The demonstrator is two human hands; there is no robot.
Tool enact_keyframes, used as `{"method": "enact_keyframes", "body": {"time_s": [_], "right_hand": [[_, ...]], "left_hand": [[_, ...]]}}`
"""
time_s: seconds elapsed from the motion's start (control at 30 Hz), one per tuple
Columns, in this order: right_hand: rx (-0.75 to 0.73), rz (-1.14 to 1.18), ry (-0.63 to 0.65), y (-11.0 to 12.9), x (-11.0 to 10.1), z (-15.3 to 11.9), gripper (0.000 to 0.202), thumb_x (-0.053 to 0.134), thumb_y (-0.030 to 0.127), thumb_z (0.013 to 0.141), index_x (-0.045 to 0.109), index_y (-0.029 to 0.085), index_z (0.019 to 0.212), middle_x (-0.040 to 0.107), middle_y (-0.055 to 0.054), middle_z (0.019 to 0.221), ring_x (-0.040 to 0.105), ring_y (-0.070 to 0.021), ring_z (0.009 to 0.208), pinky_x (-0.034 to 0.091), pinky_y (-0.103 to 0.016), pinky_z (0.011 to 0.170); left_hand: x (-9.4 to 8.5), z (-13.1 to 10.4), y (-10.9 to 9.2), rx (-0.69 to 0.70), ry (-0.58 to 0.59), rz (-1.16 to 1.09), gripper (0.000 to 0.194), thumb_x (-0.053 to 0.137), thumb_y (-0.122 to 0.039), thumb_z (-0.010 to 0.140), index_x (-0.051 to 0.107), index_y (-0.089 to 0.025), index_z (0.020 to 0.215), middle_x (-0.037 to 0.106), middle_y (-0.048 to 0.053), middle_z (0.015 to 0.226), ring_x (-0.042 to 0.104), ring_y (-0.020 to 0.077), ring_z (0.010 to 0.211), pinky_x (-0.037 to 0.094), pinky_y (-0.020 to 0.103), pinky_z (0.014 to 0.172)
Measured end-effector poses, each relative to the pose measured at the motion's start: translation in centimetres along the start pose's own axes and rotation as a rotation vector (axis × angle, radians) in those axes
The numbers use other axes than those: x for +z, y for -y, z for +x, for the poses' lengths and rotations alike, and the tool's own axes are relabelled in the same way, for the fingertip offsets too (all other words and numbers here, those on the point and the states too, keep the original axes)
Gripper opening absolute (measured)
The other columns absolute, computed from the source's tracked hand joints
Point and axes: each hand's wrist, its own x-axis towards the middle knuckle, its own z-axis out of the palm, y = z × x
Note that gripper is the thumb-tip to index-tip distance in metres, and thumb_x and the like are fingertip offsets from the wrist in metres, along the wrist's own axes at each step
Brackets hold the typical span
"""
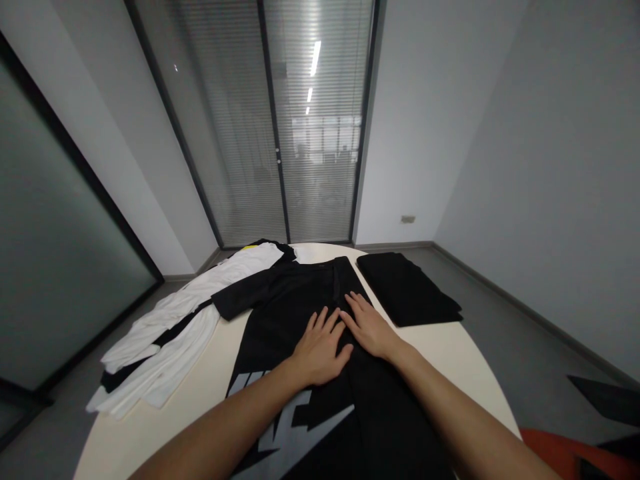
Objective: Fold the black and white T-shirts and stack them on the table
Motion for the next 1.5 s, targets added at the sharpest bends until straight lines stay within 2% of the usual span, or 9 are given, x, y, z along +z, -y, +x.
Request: {"method": "enact_keyframes", "body": {"time_s": [0.23, 0.47, 0.57, 0.67, 0.8, 0.97, 1.1, 1.33, 1.5], "right_hand": [[0.007, -0.092, 0.187, 0.1, -0.2, -0.3, 0.083, 0.024, 0.071, 0.099, 0.033, 0.014, 0.159, 0.022, -0.009, 0.167, 0.011, -0.0298, 0.156, 0.016, -0.048, 0.127], [0.031, -0.087, 0.211, 0.8, -0.7, -0.4, 0.087, 0.022, 0.076, 0.096, 0.031, 0.018, 0.160, 0.018, -0.009, 0.169, 0.007, -0.0283, 0.156, 0.010, -0.048, 0.127], [0.084, -0.061, 0.226, 0.7, -0.8, 0.3, 0.078, 0.021, 0.070, 0.099, 0.036, 0.019, 0.158, 0.022, -0.008, 0.168, 0.010, -0.0279, 0.156, 0.011, -0.049, 0.126], [0.113, -0.033, 0.234, 0.9, -1.2, 2.0, 0.067, 0.027, 0.061, 0.102, 0.048, 0.017, 0.148, 0.040, -0.013, 0.160, 0.028, -0.0293, 0.151, 0.022, -0.047, 0.123], [0.236, -0.087, 0.174, 1.8, -1.4, 5.4, 0.059, 0.033, 0.058, 0.102, 0.065, 0.016, 0.128, 0.063, -0.019, 0.132, 0.054, -0.0328, 0.129, 0.039, -0.047, 0.108], [0.423, -0.151, -0.013, 3.7, 0.5, 6.7, 0.066, 0.022, 0.056, 0.104, 0.065, 0.010, 0.126, 0.058, -0.026, 0.133, 0.050, -0.0391, 0.128, 0.040, -0.055, 0.101], [0.450, -0.175, -0.223, 4.2, 1.9, 5.3, 0.056, 0.025, 0.049, 0.105, 0.068, 0.015, 0.114, 0.063, -0.020, 0.126, 0.053, -0.0343, 0.120, 0.040, -0.048, 0.100], [0.359, -0.203, -0.228, 3.1, 1.7, 3.6, 0.045, 0.031, 0.047, 0.106, 0.066, 0.019, 0.111, 0.063, -0.014, 0.123, 0.054, -0.0311, 0.116, 0.038, -0.044, 0.099], [0.368, -0.240, -0.218, 3.4, 1.8, 3.7, 0.043, 0.034, 0.047, 0.104, 0.065, 0.018, 0.111, 0.062, -0.015, 0.124, 0.053, -0.0323, 0.117, 0.038, -0.045, 0.100]], "left_hand": [[-1.2, 0.2, 2.9, -0.193, -0.037, 0.046, 0.060, 0.037, -0.043, 0.102, 0.040, -0.012, 0.154, 0.038, 0.013, 0.161, 0.033, 0.0289, 0.150, 0.027, 0.046, 0.123], [-0.9, 0.0, 5.6, -0.296, -0.056, 0.134, 0.060, 0.036, -0.049, 0.101, 0.039, -0.023, 0.155, 0.030, 0.005, 0.166, 0.022, 0.0321, 0.154, 0.020, 0.061, 0.122], [-0.5, 0.4, 5.2, -0.309, -0.083, 0.124, 0.061, 0.036, -0.049, 0.100, 0.042, -0.022, 0.154, 0.031, 0.006, 0.165, 0.022, 0.0325, 0.153, 0.018, 0.062, 0.122], [-0.5, 0.8, 4.9, -0.309, -0.111, 0.093, 0.059, 0.039, -0.047, 0.098, 0.044, -0.021, 0.152, 0.033, 0.008, 0.164, 0.024, 0.0335, 0.153, 0.017, 0.064, 0.122], [-0.7, 0.8, 4.8, -0.301, -0.133, 0.059, 0.058, 0.041, -0.045, 0.098, 0.046, -0.021, 0.150, 0.035, 0.010, 0.163, 0.024, 0.0343, 0.152, 0.016, 0.065, 0.121], [-0.6, 0.7, 4.7, -0.336, -0.145, 0.047, 0.057, 0.043, -0.045, 0.097, 0.046, -0.024, 0.150, 0.035, 0.009, 0.163, 0.024, 0.0346, 0.152, 0.013, 0.070, 0.119], [-0.2, 0.7, 4.5, -0.363, -0.157, 0.045, 0.057, 0.043, -0.045, 0.097, 0.045, -0.026, 0.151, 0.034, 0.009, 0.164, 0.023, 0.0349, 0.153, 0.012, 0.072, 0.118], [-0.7, 0.3, 4.2, -0.337, -0.163, -0.001, 0.051, 0.045, -0.047, 0.099, 0.053, -0.024, 0.144, 0.044, 0.010, 0.158, 0.034, 0.0332, 0.148, 0.023, 0.065, 0.118], [-3.3, -0.4, 7.7, -0.516, -0.410, 0.048, 0.040, 0.047, -0.037, 0.099, 0.062, -0.020, 0.132, 0.054, 0.012, 0.147, 0.052, 0.0289, 0.131, 0.042, 0.045, 0.108]]}}
